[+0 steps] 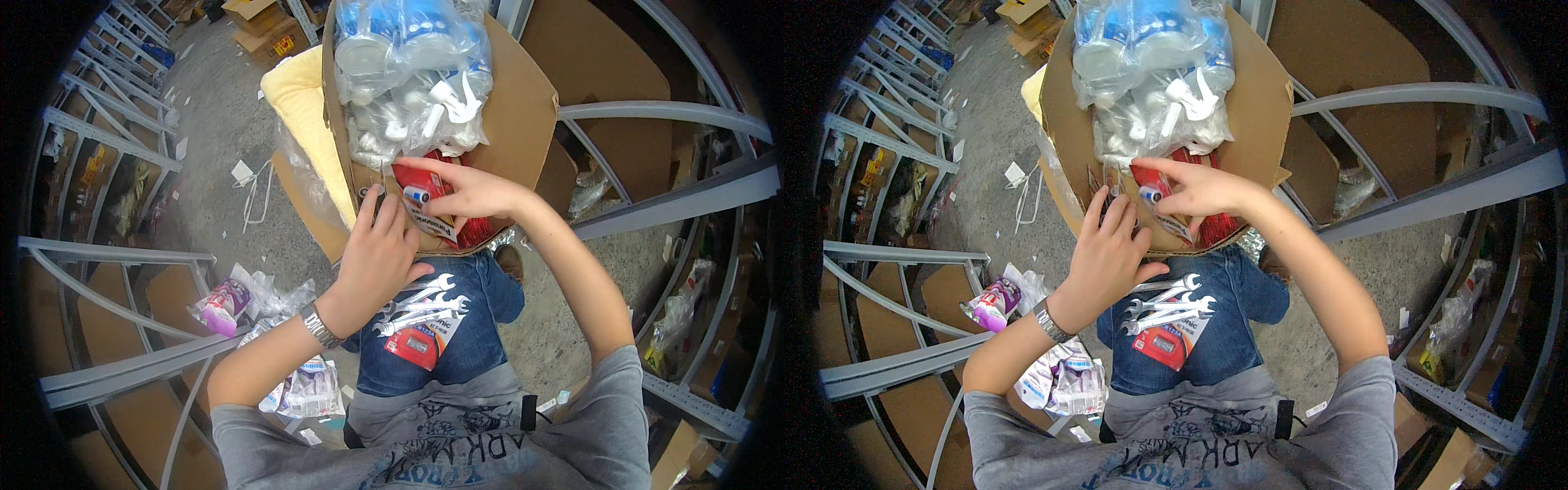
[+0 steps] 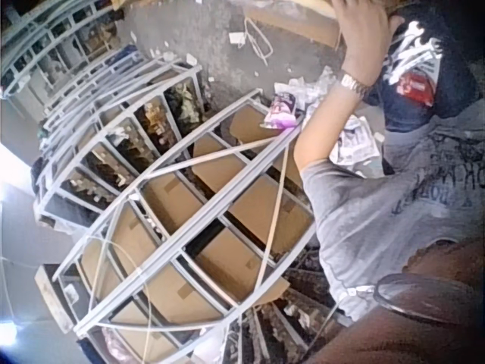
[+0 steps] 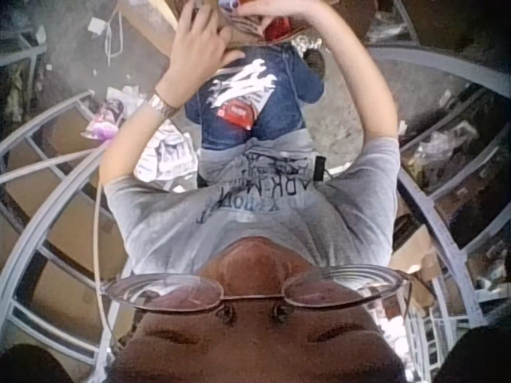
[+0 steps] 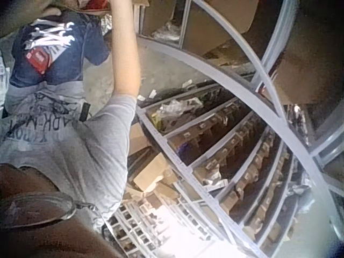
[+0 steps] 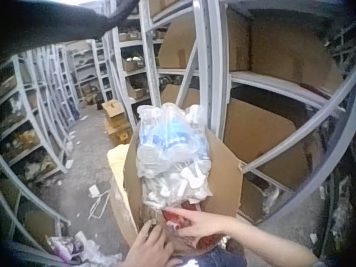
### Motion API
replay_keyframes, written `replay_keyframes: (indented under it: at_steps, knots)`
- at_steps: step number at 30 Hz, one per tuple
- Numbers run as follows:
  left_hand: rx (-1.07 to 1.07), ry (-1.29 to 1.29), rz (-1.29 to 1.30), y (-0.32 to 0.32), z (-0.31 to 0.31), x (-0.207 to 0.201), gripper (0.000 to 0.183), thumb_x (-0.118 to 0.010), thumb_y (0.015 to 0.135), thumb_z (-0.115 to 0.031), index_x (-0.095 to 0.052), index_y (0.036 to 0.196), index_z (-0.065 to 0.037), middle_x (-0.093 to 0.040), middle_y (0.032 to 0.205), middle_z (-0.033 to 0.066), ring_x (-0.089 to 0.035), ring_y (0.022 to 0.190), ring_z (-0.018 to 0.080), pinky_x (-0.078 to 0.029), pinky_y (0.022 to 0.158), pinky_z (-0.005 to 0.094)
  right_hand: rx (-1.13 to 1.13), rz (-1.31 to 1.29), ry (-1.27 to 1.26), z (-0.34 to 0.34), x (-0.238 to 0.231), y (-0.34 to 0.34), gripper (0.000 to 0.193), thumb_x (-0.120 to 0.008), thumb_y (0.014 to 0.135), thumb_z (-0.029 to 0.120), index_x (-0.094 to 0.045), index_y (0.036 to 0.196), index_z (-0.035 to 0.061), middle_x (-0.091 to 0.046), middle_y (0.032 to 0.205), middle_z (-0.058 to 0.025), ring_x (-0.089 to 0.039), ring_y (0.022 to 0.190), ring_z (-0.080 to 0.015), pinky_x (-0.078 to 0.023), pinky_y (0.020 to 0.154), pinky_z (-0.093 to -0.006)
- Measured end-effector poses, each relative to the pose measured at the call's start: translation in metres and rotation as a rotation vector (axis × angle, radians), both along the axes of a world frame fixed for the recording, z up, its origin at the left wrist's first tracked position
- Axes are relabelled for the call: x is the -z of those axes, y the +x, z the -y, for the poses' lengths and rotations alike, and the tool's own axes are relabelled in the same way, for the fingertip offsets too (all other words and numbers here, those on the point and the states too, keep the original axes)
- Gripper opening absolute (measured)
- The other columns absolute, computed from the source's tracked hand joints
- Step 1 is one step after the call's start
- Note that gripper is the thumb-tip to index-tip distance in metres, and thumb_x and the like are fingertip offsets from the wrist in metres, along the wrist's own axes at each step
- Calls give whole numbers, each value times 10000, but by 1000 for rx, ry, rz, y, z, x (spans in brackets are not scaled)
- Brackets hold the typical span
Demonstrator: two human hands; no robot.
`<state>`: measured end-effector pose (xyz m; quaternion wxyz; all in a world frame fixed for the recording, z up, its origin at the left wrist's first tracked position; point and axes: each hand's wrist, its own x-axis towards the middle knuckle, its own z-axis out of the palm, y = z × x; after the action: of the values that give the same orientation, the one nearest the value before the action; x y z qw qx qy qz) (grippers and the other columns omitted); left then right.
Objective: The person handles various items including battery packs, wrenches, and small boxes, placing them into a larger cardboard box containing plastic spray bottles.
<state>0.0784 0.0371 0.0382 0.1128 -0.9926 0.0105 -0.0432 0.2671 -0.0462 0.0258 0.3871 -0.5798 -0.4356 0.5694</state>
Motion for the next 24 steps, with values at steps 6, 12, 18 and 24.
replay_keyframes:
  at_steps: [6, 12, 18, 24]
  knots:
    - [-3, -25, -38, 1, 1, -4, 515, -629, 691, -520, -628, 873, -39, -527, 1095, 153, -429, 1163, 312, -208, 1080, 492, 252, 322, -75, -19, -1, -10, 419, -575, 774, 128, -361, 1084, -56, -601, 878, -206, -639, 570, -260, -537, 386, -336]
    - [52, -149, 27, -1, -3, -7, 511, -681, 675, -447, -537, 942, -36, -492, 1109, 184, -448, 1136, 333, -265, 1064, 448, 164, -58, -84, -23, 18, -24, 614, -546, 867, 262, -224, 1306, -21, -558, 1036, -237, -641, 629, -249, -563, 477, -357]
    - [102, -317, 140, -2, -6, -12, 514, -686, 694, -401, -488, 969, -14, -487, 1095, 197, -458, 1119, 335, -303, 1039, 422, 127, -454, -95, -11, 33, -16, 746, -523, 896, 406, -141, 1417, 33, -497, 1179, -220, -631, 862, -244, -568, 598, -359]
    - [128, -171, 86, -2, -7, -11, 480, -666, 719, -405, -536, 1005, -42, -495, 1111, 128, -437, 1142, 281, -297, 1025, 440, 102, -348, -72, -10, 47, -23, 652, -498, 916, 390, -241, 1401, 38, -516, 1214, -141, -567, 1049, -203, -522, 773, -361]
